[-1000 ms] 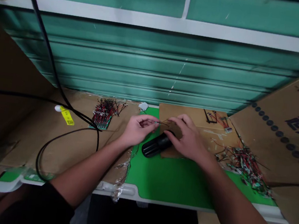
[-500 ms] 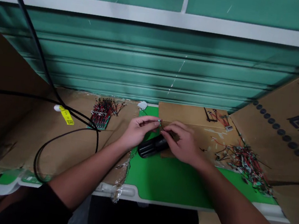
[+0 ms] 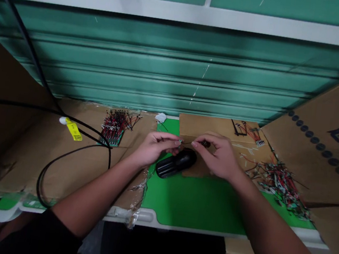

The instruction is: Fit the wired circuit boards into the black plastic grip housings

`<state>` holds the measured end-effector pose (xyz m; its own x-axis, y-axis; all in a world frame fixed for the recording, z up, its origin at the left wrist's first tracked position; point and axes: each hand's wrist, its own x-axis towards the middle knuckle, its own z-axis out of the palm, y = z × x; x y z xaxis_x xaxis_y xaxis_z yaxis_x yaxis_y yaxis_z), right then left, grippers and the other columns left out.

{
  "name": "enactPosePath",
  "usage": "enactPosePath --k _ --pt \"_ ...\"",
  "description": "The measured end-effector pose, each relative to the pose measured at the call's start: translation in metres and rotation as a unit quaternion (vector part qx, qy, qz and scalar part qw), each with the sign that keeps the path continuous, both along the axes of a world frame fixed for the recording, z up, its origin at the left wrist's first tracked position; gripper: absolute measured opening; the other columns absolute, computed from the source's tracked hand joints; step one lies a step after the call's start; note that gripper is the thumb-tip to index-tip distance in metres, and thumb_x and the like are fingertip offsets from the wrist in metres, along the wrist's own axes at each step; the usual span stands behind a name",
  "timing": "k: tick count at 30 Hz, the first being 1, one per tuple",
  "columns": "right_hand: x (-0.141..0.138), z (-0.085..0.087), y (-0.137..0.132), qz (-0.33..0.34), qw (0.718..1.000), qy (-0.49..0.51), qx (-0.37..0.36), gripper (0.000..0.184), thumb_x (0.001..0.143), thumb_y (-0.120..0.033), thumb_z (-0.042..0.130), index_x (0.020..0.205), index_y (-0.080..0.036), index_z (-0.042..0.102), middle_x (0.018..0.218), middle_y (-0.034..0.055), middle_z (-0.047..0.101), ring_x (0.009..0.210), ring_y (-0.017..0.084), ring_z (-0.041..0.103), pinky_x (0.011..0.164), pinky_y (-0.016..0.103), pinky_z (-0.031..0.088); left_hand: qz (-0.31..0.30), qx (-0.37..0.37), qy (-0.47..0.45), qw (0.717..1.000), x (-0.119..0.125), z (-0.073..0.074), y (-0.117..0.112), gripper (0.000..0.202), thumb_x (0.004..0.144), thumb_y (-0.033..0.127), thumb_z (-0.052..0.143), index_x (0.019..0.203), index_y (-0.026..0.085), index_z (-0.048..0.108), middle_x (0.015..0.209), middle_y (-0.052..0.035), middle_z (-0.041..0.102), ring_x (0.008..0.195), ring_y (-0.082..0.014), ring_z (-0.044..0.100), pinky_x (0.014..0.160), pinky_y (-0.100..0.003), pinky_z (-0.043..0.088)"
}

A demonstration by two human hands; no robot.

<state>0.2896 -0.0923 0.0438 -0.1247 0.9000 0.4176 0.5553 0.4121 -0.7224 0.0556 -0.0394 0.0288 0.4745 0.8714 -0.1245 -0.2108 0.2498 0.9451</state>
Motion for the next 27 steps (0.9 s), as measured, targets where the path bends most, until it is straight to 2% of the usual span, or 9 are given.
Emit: enactPosePath --k 2,4,6,8,11,15,19,23,27 --pt "0.000 -0.002 0.001 -0.023 1.000 0.007 0.016 0.016 0.103 -0.037 0.071 0.093 -0.025 0.075 0.091 0.0040 0.075 0.086 0.024 0.071 0.080 0.039 0.055 -0.012 -0.017 -0.008 1.000 0.000 0.000 0.000 0.033 0.068 0.036 0.101 0.092 0.018 0.089 0.086 -0.0097 0.083 0.067 -0.0160 0.071 0.070 -0.032 0.058" --pt "-0.003 -0.003 0.000 -0.054 0.998 -0.007 0.041 0.012 0.103 -0.037 0.070 0.103 -0.026 0.075 0.101 0.0064 0.076 0.094 0.026 0.072 0.088 0.043 0.058 -0.007 -0.035 -0.015 0.999 0.001 0.000 0.000 0.032 0.068 0.035 0.101 0.091 0.018 0.088 0.088 -0.0094 0.083 0.067 -0.0156 0.070 0.070 -0.032 0.058" --pt "-0.008 -0.003 -0.003 -0.098 0.991 -0.032 0.082 0.018 0.102 -0.036 0.070 0.118 -0.027 0.072 0.117 0.0111 0.073 0.108 0.030 0.071 0.099 0.048 0.058 0.016 -0.047 -0.018 0.999 0.002 0.000 0.000 0.033 0.067 0.034 0.101 0.092 0.017 0.088 0.087 -0.0085 0.082 0.067 -0.0150 0.070 0.069 -0.031 0.057" --pt "-0.014 -0.003 -0.007 -0.119 0.984 -0.056 0.123 0.023 0.101 -0.034 0.071 0.122 -0.027 0.070 0.130 0.0148 0.065 0.123 0.033 0.066 0.108 0.053 0.056 0.044 -0.056 -0.022 0.997 0.003 -0.001 0.001 0.035 0.067 0.034 0.101 0.093 0.017 0.088 0.084 -0.0073 0.081 0.068 -0.0146 0.071 0.069 -0.029 0.056" --pt "-0.019 -0.006 -0.010 -0.071 0.981 -0.098 0.150 0.016 0.100 -0.031 0.073 0.116 -0.027 0.071 0.138 0.0153 0.060 0.133 0.036 0.060 0.112 0.058 0.053 0.063 -0.067 -0.031 0.995 0.004 -0.001 0.002 0.037 0.065 0.033 0.102 0.094 0.016 0.087 0.082 -0.0062 0.080 0.070 -0.0142 0.071 0.071 -0.028 0.057" --pt "-0.018 -0.013 -0.008 -0.031 0.980 -0.131 0.149 0.019 0.102 -0.025 0.069 0.119 -0.029 0.075 0.147 0.0138 0.059 0.137 0.037 0.057 0.114 0.062 0.049 0.063 -0.066 -0.030 0.995 0.004 0.000 0.001 0.037 0.067 0.033 0.102 0.096 0.016 0.087 0.083 -0.0064 0.080 0.071 -0.0139 0.070 0.071 -0.028 0.056" --pt "-0.013 -0.011 -0.007 -0.038 0.979 -0.136 0.148 0.016 0.107 -0.023 0.063 0.114 -0.027 0.077 0.144 0.0132 0.064 0.132 0.035 0.060 0.110 0.059 0.049 0.057 -0.059 -0.025 0.996 0.005 -0.001 0.001 0.036 0.066 0.033 0.102 0.094 0.016 0.087 0.082 -0.0062 0.080 0.068 -0.0138 0.069 0.067 -0.027 0.053" --pt "-0.010 -0.004 -0.007 -0.014 0.975 -0.172 0.140 0.016 0.110 -0.022 0.059 0.110 -0.025 0.074 0.124 0.0100 0.075 0.116 0.031 0.064 0.101 0.053 0.047 0.051 -0.055 -0.028 0.997 0.005 0.000 0.000 0.036 0.065 0.033 0.102 0.092 0.015 0.087 0.078 -0.0056 0.078 0.065 -0.0135 0.068 0.065 -0.027 0.052" --pt "-0.009 -0.004 -0.004 0.000 0.969 -0.193 0.155 0.016 0.111 -0.019 0.055 0.107 -0.022 0.070 0.110 0.0091 0.078 0.105 0.029 0.064 0.095 0.049 0.043 0.048 -0.052 -0.024 0.997 0.006 0.002 -0.002 0.035 0.065 0.032 0.102 0.092 0.014 0.087 0.078 -0.0059 0.078 0.065 -0.0132 0.067 0.065 -0.027 0.052"
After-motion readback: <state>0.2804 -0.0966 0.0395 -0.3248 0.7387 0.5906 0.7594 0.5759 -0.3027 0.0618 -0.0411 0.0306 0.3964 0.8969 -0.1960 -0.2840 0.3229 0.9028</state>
